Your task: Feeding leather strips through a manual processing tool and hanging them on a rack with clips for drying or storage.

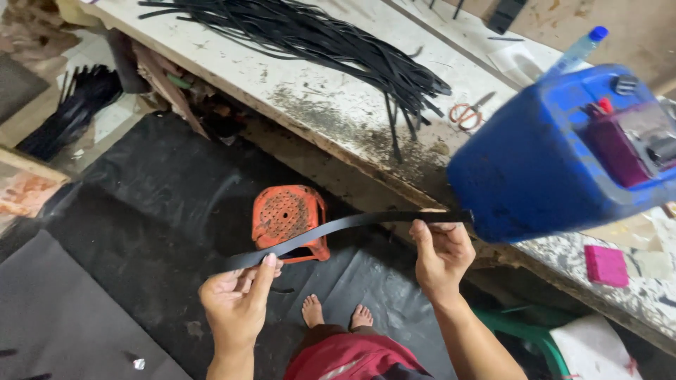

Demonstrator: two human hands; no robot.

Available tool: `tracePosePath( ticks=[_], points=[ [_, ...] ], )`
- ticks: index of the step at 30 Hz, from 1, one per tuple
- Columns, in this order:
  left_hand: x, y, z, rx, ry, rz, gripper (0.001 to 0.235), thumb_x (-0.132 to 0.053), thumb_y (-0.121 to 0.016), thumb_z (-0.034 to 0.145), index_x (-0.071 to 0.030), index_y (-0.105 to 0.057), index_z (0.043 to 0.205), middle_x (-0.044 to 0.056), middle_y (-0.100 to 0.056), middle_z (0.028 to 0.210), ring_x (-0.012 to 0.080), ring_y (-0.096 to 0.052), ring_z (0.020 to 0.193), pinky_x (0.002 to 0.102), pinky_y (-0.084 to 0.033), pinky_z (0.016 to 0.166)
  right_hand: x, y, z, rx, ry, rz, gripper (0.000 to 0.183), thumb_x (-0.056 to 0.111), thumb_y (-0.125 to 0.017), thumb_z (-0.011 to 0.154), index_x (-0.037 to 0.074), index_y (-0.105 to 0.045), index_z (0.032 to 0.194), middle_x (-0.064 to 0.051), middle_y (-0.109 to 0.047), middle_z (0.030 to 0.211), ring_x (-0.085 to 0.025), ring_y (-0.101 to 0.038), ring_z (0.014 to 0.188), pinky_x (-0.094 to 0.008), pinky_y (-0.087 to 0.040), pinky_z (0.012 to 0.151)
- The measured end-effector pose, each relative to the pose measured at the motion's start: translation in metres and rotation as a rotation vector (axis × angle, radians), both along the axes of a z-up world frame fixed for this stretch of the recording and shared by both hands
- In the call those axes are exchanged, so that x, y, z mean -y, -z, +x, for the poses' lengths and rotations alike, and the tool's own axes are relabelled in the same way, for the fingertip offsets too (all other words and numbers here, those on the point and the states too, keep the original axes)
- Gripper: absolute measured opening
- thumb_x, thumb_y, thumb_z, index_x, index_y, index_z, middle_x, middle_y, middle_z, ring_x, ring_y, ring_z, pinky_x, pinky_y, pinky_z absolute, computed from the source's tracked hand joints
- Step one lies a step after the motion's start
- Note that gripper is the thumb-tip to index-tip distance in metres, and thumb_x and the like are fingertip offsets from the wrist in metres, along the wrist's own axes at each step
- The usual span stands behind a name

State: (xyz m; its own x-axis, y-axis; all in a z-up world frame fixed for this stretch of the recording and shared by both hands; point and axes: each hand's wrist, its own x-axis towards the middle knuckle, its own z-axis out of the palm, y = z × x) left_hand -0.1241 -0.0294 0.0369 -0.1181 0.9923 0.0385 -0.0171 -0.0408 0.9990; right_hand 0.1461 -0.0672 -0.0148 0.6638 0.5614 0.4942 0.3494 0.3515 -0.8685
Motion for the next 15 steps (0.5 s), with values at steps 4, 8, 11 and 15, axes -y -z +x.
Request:
tracePosePath(
  ticks=[4,8,11,15],
  points=[
    [-0.019,-0.006,-0.023,0.036,-0.022,0.007,0.011,-0.001,-0.075,0.086,0.01,-0.076,0.086,0.017,-0.079,0.079,0.0209,-0.078,0.072,0.031,-0.068,0.07,-0.022,-0.007,-0.026,0.14,-0.16,0.127,0.01,-0.004,-0.071,0.095,-0.001,-0.063,0.101,-0.017,-0.07,0.104,-0.019,-0.068,0.09,-0.025,-0.056,0.078],
    [-0.032,-0.014,-0.05,0.0,-0.003,-0.004,0.015,-0.005,-0.077,0.085,0.007,-0.076,0.077,0.014,-0.079,0.073,0.0183,-0.078,0.072,0.03,-0.07,0.071,-0.04,-0.012,-0.053,0.336,-0.081,0.096,0.011,-0.005,-0.074,0.094,-0.004,-0.066,0.1,-0.018,-0.072,0.1,-0.022,-0.07,0.086,-0.029,-0.058,0.079],
    [-0.041,-0.019,-0.068,-0.015,0.009,-0.008,0.017,-0.006,-0.077,0.085,0.007,-0.077,0.075,0.015,-0.079,0.074,0.0191,-0.079,0.074,0.029,-0.068,0.07,-0.056,-0.008,-0.067,0.384,-0.115,0.156,0.014,-0.008,-0.075,0.091,-0.006,-0.062,0.095,-0.021,-0.07,0.095,-0.024,-0.07,0.082,-0.03,-0.059,0.072],
    [-0.049,-0.029,-0.086,-0.006,0.049,0.023,0.016,-0.005,-0.072,0.089,0.008,-0.077,0.081,0.015,-0.079,0.076,0.0199,-0.079,0.071,0.03,-0.069,0.072,-0.07,0.013,-0.076,0.506,-0.026,0.175,0.034,-0.005,-0.082,0.087,-0.001,-0.048,0.083,-0.006,-0.046,0.062,-0.012,-0.049,0.057,-0.029,-0.045,0.053]
  ],
)
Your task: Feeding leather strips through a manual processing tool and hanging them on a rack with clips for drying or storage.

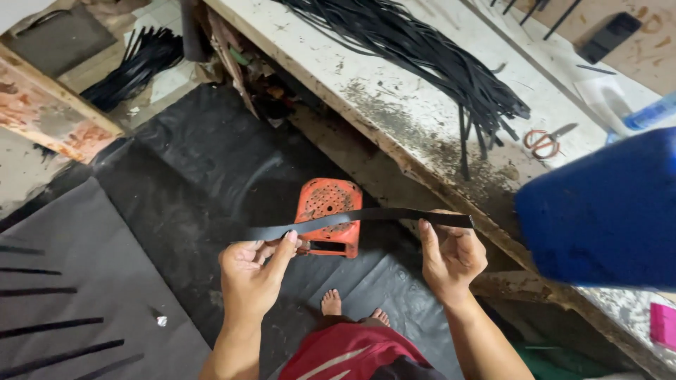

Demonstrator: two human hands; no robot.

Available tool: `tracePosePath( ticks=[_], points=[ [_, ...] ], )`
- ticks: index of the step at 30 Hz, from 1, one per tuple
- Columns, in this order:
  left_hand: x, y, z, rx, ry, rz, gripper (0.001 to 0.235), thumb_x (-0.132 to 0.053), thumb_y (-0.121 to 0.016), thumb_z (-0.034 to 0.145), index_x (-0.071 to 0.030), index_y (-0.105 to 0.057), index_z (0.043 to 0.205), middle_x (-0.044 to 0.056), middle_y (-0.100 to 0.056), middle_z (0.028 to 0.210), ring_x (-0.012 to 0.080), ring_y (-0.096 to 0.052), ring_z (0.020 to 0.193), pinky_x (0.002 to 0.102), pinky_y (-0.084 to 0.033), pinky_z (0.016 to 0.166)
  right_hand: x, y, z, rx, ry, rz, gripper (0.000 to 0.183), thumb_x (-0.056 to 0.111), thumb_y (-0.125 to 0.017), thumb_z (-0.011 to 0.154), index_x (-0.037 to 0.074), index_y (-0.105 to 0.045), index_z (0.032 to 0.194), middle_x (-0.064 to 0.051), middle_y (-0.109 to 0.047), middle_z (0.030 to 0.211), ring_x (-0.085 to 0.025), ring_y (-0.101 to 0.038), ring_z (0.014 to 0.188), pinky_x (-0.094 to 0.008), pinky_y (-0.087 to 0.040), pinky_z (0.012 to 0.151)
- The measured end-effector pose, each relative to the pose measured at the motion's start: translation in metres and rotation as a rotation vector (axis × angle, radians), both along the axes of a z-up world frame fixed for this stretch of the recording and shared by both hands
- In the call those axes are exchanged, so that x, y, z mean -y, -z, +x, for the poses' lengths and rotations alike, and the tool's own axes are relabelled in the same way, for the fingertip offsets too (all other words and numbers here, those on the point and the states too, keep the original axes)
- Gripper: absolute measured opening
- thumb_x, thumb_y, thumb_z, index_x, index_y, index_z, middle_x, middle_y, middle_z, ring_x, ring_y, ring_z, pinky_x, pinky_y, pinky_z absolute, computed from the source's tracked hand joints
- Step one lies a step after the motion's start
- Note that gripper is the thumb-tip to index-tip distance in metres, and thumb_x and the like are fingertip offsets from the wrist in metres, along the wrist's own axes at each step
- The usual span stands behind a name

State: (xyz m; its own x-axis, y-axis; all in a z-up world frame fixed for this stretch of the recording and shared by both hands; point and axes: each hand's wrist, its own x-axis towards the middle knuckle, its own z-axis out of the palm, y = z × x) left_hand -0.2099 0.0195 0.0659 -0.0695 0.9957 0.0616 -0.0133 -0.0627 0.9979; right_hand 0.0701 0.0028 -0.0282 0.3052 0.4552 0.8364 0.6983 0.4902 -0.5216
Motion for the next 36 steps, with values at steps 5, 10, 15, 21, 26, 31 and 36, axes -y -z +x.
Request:
tracePosePath(
  ticks=[5,10,15,21,26,31,36],
  points=[
    [-0.011,0.005,-0.022,-0.035,-0.047,-0.069,0.019,-0.011,-0.075,0.088,0.007,-0.079,0.083,0.014,-0.081,0.079,0.0172,-0.079,0.076,0.028,-0.067,0.074,-0.014,-0.002,-0.02,-0.004,-0.026,-0.014,0.027,-0.003,-0.083,0.087,-0.004,-0.056,0.084,-0.007,-0.051,0.063,-0.009,-0.036,0.055,-0.027,-0.032,0.051],
    [-0.028,0.036,-0.044,-0.08,-0.082,0.071,0.022,-0.001,-0.078,0.085,0.012,-0.076,0.102,0.022,-0.079,0.083,0.0264,-0.08,0.074,0.04,-0.067,0.07,-0.035,-0.02,-0.035,-0.13,-0.272,0.085,0.024,-0.021,-0.082,0.079,-0.012,-0.059,0.078,-0.025,-0.067,0.072,-0.036,-0.071,0.064,-0.044,-0.058,0.06],
    [-0.034,0.038,-0.055,-0.058,-0.092,0.093,0.022,-0.002,-0.079,0.084,0.013,-0.076,0.1,0.023,-0.079,0.081,0.0291,-0.08,0.074,0.042,-0.067,0.071,-0.047,-0.006,-0.041,-0.077,-0.308,0.1,0.03,-0.021,-0.083,0.076,-0.011,-0.055,0.071,-0.025,-0.062,0.064,-0.04,-0.067,0.056,-0.043,-0.054,0.051],
    [-0.036,0.044,-0.07,-0.05,-0.118,0.083,0.02,-0.004,-0.078,0.085,0.012,-0.076,0.098,0.021,-0.079,0.079,0.025,-0.079,0.076,0.04,-0.067,0.072,-0.059,-0.009,-0.056,-0.053,-0.338,0.098,0.026,-0.02,-0.081,0.078,-0.011,-0.058,0.07,-0.026,-0.063,0.062,-0.04,-0.064,0.053,-0.042,-0.052,0.049],
    [-0.031,0.024,-0.078,-0.115,-0.167,-0.015,0.02,-0.01,-0.078,0.086,0.009,-0.078,0.094,0.018,-0.081,0.082,0.024,-0.079,0.076,0.034,-0.064,0.074,-0.061,-0.043,-0.083,-0.004,-0.364,0.048,0.036,-0.015,-0.075,0.084,-0.003,-0.045,0.069,-0.023,-0.065,0.074,-0.034,-0.067,0.064,-0.037,-0.05,0.053],
    [-0.033,0.011,-0.078,-0.11,-0.199,-0.14,0.022,-0.016,-0.076,0.087,0.005,-0.08,0.086,0.013,-0.082,0.077,0.0152,-0.079,0.075,0.024,-0.064,0.075,-0.062,-0.037,-0.084,0.009,-0.319,-0.074,0.014,-0.007,-0.075,0.09,-0.005,-0.062,0.092,-0.018,-0.068,0.09,-0.017,-0.056,0.064,-0.028,-0.043,0.057],
    [-0.04,0.015,-0.073,-0.112,-0.218,-0.126,0.022,-0.015,-0.076,0.087,0.006,-0.079,0.083,0.012,-0.082,0.077,0.0141,-0.078,0.074,0.025,-0.065,0.076,-0.069,-0.038,-0.079,-0.012,-0.317,-0.111,0.01,-0.004,-0.075,0.092,-0.004,-0.066,0.097,-0.016,-0.07,0.093,-0.014,-0.059,0.065,-0.024,-0.046,0.06]
  ],
)
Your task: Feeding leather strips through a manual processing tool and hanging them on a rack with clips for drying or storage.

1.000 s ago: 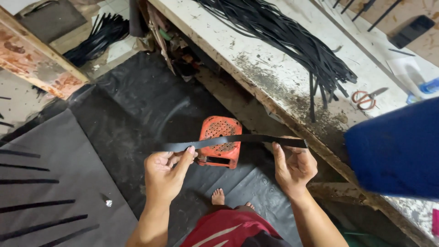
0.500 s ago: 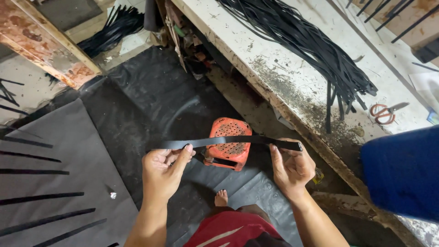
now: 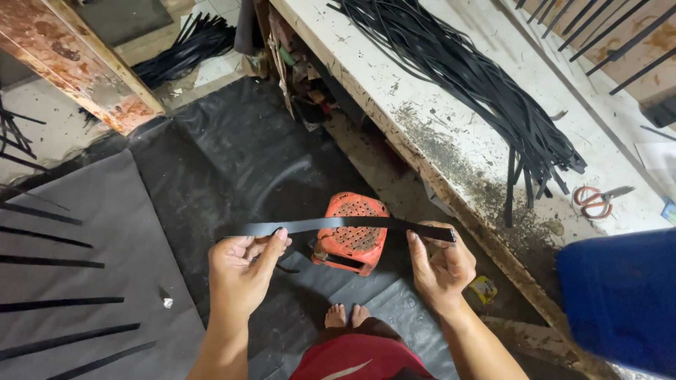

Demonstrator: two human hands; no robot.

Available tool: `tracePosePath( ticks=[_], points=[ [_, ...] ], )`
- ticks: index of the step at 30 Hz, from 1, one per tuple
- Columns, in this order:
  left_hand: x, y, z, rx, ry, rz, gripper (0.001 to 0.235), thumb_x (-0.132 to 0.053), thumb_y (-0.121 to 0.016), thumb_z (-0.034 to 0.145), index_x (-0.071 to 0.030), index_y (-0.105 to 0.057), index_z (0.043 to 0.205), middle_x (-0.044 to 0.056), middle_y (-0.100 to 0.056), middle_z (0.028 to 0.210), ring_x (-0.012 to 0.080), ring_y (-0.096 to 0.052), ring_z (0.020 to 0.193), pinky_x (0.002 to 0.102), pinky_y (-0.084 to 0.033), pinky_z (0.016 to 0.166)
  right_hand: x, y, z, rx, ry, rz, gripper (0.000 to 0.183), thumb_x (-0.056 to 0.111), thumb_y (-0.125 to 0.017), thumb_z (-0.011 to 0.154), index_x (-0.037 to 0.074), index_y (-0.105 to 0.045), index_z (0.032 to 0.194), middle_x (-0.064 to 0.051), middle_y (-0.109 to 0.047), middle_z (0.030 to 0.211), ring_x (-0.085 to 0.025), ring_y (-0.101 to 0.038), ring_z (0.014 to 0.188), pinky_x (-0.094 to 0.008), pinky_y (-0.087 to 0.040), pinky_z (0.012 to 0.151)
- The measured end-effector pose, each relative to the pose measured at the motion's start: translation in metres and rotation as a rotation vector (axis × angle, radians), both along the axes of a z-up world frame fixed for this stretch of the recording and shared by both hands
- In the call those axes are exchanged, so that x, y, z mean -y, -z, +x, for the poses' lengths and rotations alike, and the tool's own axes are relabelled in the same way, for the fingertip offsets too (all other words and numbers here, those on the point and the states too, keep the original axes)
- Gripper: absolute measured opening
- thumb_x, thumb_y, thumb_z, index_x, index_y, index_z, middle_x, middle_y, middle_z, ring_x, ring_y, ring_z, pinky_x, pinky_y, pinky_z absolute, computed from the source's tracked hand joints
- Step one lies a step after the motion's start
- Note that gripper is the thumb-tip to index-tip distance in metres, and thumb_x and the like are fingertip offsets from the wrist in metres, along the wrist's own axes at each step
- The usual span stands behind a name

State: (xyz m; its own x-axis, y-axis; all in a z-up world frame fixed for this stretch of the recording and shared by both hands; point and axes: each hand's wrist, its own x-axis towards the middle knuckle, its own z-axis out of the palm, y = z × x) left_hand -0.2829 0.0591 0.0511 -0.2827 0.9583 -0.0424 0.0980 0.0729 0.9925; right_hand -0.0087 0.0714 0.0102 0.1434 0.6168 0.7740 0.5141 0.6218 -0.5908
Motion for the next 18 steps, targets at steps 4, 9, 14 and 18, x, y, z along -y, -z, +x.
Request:
tracePosePath(
  ticks=[4,9,14,18],
  points=[
    [-0.008,-0.001,0.007,-0.038,-0.022,-0.011,0.022,-0.017,-0.077,0.087,0.005,-0.08,0.085,0.012,-0.082,0.077,0.0143,-0.078,0.074,0.025,-0.064,0.075,-0.012,0.001,0.008,-0.018,-0.03,-0.003,0.009,-0.003,-0.074,0.092,-0.004,-0.066,0.096,-0.014,-0.068,0.089,-0.017,-0.062,0.07,-0.026,-0.051,0.066],
    [-0.025,-0.007,0.015,-0.046,-0.034,0.088,0.017,-0.012,-0.075,0.09,0.004,-0.078,0.086,0.011,-0.08,0.078,0.0118,-0.074,0.074,0.025,-0.064,0.076,-0.04,0.01,0.023,-0.034,-0.03,0.12,0.025,-0.009,-0.079,0.085,-0.001,-0.056,0.077,-0.012,-0.066,0.075,-0.015,-0.061,0.063,-0.027,-0.044,0.054],
    [-0.045,-0.029,0.025,-0.08,-0.084,0.047,0.017,-0.01,-0.075,0.089,0.006,-0.078,0.09,0.013,-0.08,0.082,0.0148,-0.076,0.078,0.025,-0.063,0.078,-0.068,0.002,0.029,-0.056,-0.078,0.145,0.022,-0.006,-0.079,0.085,-0.003,-0.058,0.079,-0.011,-0.063,0.071,-0.015,-0.061,0.062,-0.026,-0.044,0.053],
    [-0.066,-0.023,0.03,-0.183,-0.08,0.335,0.021,0.003,-0.08,0.085,0.018,-0.067,0.076,0.025,-0.071,0.063,0.0243,-0.074,0.059,0.037,-0.064,0.061,-0.106,0.039,0.044,-0.214,-0.177,0.286,0.027,-0.014,-0.088,0.072,-0.008,-0.061,0.068,-0.022,-0.065,0.058,-0.035,-0.059,0.044,-0.038,-0.049,0.043]
  ],
)
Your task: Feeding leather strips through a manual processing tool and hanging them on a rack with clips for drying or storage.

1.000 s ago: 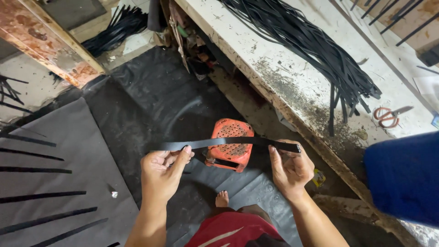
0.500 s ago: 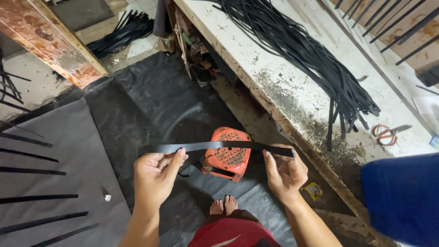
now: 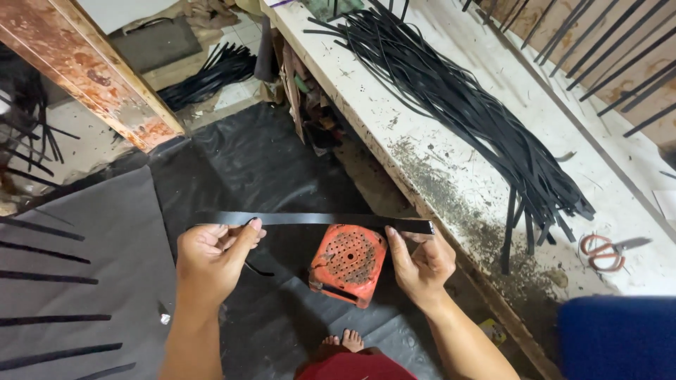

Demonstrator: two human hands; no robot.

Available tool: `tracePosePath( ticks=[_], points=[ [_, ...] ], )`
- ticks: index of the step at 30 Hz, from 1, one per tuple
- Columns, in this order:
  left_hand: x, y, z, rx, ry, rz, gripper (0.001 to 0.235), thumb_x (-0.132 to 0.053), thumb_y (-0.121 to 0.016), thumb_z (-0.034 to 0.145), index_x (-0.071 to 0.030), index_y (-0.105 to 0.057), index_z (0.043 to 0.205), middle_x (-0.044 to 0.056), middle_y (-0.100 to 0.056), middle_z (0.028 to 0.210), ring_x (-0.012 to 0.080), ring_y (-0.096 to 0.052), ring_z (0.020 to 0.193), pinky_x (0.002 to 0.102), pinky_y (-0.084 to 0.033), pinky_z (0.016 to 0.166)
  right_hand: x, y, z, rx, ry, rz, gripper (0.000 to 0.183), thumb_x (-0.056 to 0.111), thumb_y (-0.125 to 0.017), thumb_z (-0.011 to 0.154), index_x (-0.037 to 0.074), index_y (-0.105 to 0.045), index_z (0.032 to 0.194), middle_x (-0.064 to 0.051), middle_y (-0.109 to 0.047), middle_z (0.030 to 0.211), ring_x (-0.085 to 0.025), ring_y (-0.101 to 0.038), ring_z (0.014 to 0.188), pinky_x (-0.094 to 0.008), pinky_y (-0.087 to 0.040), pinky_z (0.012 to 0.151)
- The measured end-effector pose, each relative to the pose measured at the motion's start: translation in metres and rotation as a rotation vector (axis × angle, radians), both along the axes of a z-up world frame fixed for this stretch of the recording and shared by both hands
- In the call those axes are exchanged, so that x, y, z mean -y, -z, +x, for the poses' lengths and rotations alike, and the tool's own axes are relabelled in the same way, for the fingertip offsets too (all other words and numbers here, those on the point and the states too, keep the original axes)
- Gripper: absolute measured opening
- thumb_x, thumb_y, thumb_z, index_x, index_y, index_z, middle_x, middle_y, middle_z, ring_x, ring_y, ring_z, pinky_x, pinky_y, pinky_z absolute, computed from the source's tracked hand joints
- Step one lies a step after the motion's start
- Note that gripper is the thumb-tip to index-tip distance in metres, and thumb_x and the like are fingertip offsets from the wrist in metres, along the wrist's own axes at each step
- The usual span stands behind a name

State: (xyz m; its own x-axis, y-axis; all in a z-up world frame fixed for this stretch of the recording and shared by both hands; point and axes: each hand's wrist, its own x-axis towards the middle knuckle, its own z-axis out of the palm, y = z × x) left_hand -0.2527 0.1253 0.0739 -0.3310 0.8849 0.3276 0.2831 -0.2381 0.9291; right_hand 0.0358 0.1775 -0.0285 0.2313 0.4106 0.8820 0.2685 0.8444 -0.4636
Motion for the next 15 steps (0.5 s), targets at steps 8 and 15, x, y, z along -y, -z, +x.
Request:
tracePosePath(
  ticks=[8,15],
  points=[
    [-0.034,-0.004,0.01,-0.04,-0.034,-0.111,0.019,-0.002,-0.081,0.086,0.013,-0.072,0.078,0.025,-0.072,0.065,0.0244,-0.075,0.061,0.037,-0.063,0.064,-0.031,-0.011,0.004,0.001,-0.011,-0.042,0.028,-0.012,-0.089,0.072,-0.008,-0.061,0.072,-0.02,-0.067,0.061,-0.033,-0.06,0.047,-0.038,-0.049,0.047],
    [-0.065,-0.015,0.0,0.023,-0.012,-0.098,0.02,0.0,-0.079,0.088,0.017,-0.07,0.085,0.027,-0.072,0.072,0.0246,-0.074,0.066,0.038,-0.064,0.07,-0.055,-0.032,0.013,-0.02,0.0,-0.135,0.021,-0.007,-0.088,0.077,-0.006,-0.067,0.075,-0.018,-0.068,0.063,-0.028,-0.064,0.051,-0.036,-0.049,0.05]
  ],
)
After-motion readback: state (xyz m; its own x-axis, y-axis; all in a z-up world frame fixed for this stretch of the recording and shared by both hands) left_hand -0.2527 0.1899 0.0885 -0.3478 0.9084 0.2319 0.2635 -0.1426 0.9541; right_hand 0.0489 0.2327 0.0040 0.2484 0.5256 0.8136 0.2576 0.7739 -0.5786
